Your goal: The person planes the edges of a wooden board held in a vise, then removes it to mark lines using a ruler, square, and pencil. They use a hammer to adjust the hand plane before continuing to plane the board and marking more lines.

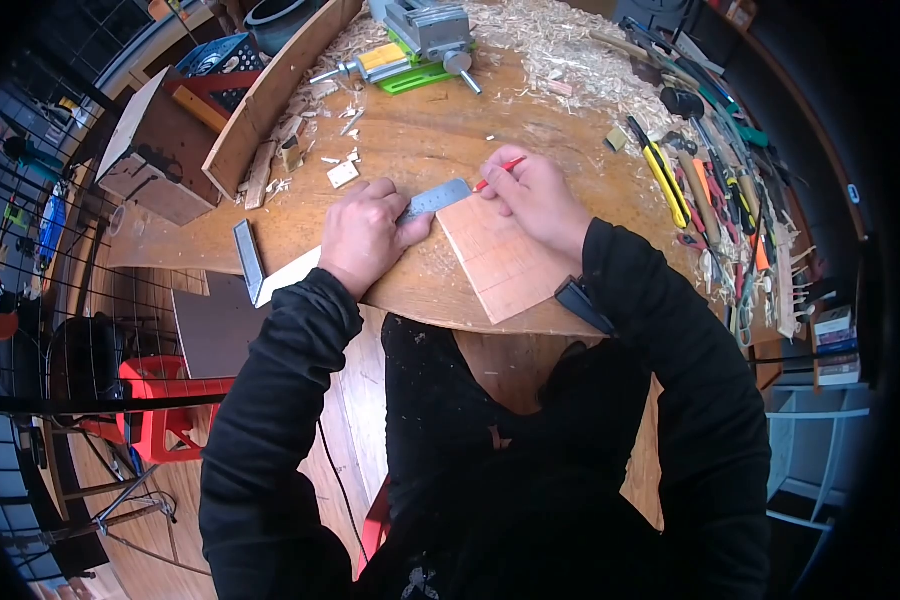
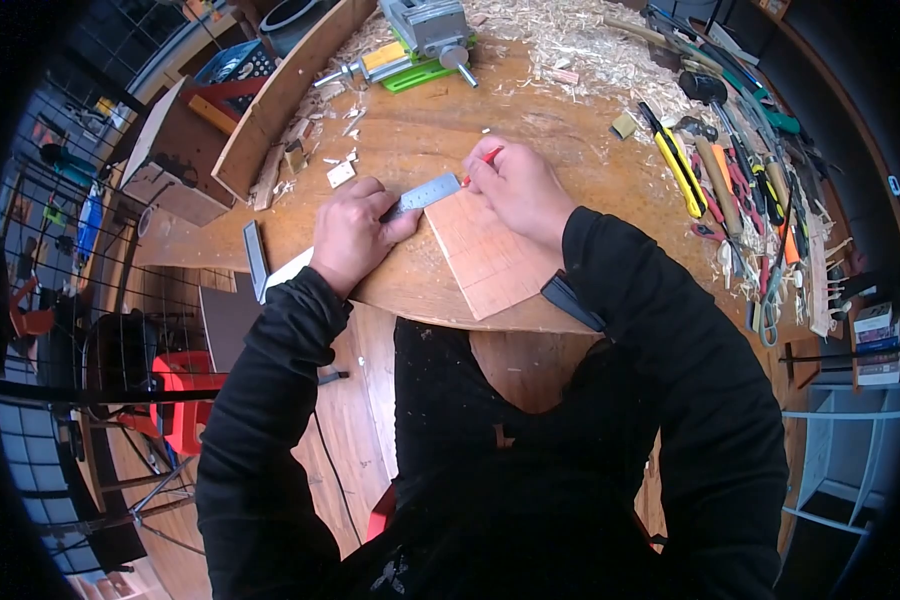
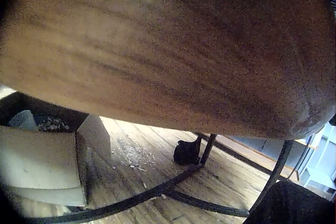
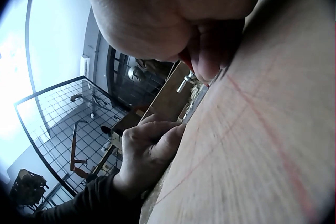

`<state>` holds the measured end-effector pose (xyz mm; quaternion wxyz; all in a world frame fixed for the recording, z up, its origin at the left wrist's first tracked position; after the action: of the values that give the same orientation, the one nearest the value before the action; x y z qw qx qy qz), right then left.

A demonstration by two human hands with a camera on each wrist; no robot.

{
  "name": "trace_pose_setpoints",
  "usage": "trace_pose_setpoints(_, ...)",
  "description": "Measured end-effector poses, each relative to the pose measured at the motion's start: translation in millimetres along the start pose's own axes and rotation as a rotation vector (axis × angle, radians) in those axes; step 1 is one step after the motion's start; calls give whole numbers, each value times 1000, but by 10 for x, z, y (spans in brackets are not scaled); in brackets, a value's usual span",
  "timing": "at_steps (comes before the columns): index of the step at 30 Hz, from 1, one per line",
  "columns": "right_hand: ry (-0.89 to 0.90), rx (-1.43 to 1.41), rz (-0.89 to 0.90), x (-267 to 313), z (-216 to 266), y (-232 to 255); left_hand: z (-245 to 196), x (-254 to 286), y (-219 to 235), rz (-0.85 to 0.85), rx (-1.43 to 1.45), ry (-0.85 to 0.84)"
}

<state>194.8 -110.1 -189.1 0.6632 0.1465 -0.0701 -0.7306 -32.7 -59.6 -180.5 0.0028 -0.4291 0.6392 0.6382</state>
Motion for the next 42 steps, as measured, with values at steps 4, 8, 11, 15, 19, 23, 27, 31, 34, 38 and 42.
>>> trace_pose_setpoints(4,-30,-27,7,-23,-33,15,-8,-1,4,5,-5,5)
trace_pose_setpoints(8,9,-222,-52,-13,-100,127,-2,10,4,-9,-9,2)
trace_pose_setpoints(11,78,-235,-81,159,6,199,-17,10,-1,-15,11,-2)
trace_pose_setpoints(15,130,56,-25,579,127,439,-23,17,15,0,-2,5)
trace_pose_setpoints(19,310,567,-29,1097,280,524,-32,28,91,-41,36,-22)
trace_pose_setpoints(23,236,574,-61,1482,269,583,-60,101,325,-52,40,39)
trace_pose_setpoints(27,227,478,-201,1654,187,695,-141,162,530,-49,-2,-33)
trace_pose_setpoints(31,254,557,-202,1643,161,709,-223,193,582,-35,-13,-53)
trace_pose_setpoints(34,296,616,-183,1557,114,698,-291,224,596,-23,-11,-74)
trace_pose_setpoints(38,272,629,-132,1502,84,671,-413,322,577,-21,19,-62)
trace_pose_setpoints(42,308,604,-150,1508,83,661,-462,396,557,-15,27,-72)
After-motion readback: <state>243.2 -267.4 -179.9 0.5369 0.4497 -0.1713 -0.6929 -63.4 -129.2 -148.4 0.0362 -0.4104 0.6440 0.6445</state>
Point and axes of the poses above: each hand's wrist, its own x-axis away from the middle knuckle, its own y-axis out of the back of the hand, z = x × y, the point moved 4 cm from there along -x, towards the middle knuckle, and after that the axes turned 1 degree about y, right-handed, at the moved point
